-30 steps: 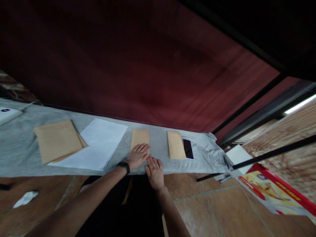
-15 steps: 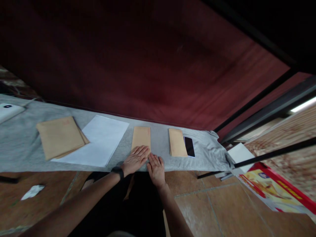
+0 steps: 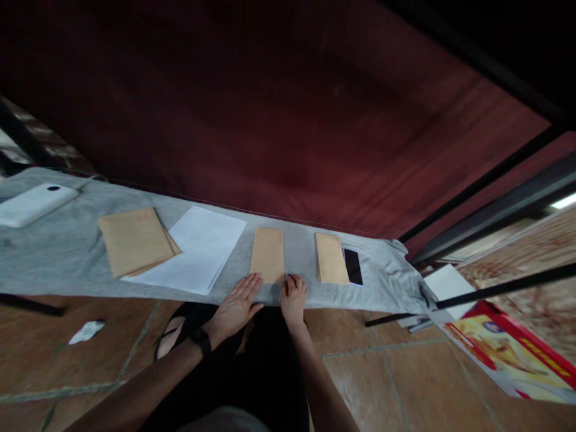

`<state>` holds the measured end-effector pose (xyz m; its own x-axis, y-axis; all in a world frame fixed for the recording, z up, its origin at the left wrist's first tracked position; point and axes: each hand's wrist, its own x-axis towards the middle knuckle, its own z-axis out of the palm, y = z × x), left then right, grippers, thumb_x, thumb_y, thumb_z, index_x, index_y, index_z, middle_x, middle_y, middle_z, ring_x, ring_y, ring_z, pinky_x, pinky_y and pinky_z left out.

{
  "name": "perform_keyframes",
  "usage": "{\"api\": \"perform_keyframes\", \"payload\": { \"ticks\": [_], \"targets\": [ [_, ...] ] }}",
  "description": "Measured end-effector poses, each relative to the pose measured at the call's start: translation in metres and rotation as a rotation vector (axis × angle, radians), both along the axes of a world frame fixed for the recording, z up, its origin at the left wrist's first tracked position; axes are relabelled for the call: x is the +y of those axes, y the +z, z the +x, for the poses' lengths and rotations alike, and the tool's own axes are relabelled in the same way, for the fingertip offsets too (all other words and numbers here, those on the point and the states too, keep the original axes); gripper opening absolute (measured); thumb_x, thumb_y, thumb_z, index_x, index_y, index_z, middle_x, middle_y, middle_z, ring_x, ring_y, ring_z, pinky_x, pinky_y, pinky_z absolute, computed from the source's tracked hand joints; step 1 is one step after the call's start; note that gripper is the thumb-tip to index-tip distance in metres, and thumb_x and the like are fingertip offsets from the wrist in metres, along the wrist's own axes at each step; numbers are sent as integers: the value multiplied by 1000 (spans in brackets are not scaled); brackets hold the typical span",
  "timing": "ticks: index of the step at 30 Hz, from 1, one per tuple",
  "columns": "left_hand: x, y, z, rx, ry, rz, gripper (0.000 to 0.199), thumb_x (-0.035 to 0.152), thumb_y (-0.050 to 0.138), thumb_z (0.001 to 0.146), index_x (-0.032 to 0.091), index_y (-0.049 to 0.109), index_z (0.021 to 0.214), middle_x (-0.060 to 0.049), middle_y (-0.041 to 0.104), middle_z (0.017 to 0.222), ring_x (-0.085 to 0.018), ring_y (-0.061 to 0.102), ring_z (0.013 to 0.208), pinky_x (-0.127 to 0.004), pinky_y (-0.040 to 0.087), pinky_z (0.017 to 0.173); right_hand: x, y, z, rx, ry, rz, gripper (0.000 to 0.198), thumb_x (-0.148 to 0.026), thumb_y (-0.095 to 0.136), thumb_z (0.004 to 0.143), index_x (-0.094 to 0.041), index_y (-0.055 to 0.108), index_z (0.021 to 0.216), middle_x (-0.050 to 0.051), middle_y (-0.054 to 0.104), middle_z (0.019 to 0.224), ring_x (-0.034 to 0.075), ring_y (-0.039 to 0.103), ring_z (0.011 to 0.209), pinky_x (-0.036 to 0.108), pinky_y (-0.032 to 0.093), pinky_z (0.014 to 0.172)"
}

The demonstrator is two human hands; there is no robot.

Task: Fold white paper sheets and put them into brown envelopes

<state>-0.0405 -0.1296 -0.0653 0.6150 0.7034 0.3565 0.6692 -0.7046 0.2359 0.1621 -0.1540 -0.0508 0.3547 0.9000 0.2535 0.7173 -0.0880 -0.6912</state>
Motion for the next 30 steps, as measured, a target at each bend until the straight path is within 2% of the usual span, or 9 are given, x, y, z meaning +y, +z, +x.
{"api": "perform_keyframes", "payload": {
  "ticks": [4,7,10,14,18,21,23,26,30],
  "targets": [
    [-1,0,2,-20,-2,-10,63,45,44,99,13,35,152,-17,39,157,-27,33,148,-47,32,120,19,0,-5,436,-60,-4,19,-32,58,86,-21,68,98,15,66,114,30,57,114,48,42,105],
    [-2,-1,3,-18,4,-14,62,43,42,100,13,35,153,-17,37,158,-27,32,148,-49,32,120,30,-1,-7,593,-76,-45,23,-38,57,85,-21,62,100,8,70,94,24,67,90,41,56,85],
    [-4,0,4,-17,22,-36,61,44,42,100,12,37,151,-19,37,158,-28,33,148,-50,32,120,36,-1,-12,768,-83,-85,27,-43,59,83,-22,58,100,1,68,76,19,68,64,34,59,61],
    [-4,3,5,-127,43,-124,60,46,39,101,17,34,153,-16,38,158,-26,33,147,-51,31,120,34,5,-18,979,-67,-80,33,-46,72,73,-20,58,87,0,65,66,18,67,55,33,60,55],
    [3,13,10,-498,238,-427,55,45,36,102,18,38,150,-13,46,154,-24,42,143,-46,37,117,25,15,-15,1133,-52,-28,42,-49,81,62,-20,57,80,0,66,68,17,69,60,31,61,62],
    [12,24,17,-973,443,-874,49,45,51,95,14,54,134,-16,62,136,-27,60,126,-45,47,109,17,22,-10,1212,-51,-9,44,-48,85,57,-20,59,78,-1,67,67,15,69,61,27,60,61],
    [18,30,22,-1205,480,-1120,42,43,64,88,12,63,115,-16,72,115,-26,70,106,-42,55,98,13,25,-8,1248,-51,-11,44,-47,88,55,-19,60,77,-1,67,66,15,69,60,26,60,59],
    [24,36,29,-1279,466,-1243,31,37,78,76,11,67,89,-12,76,86,-21,74,80,-33,60,80,8,28,-6,1310,-51,-36,42,-43,90,54,-18,63,77,-1,69,64,16,69,60,25,58,57],
    [29,39,35,-1323,478,-1303,25,26,85,68,12,67,78,-6,73,70,-15,70,64,-26,59,68,6,29,-4,1338,-73,-51,37,-37,90,56,-18,65,74,0,69,62,17,69,57,25,57,53]
  ]
}}
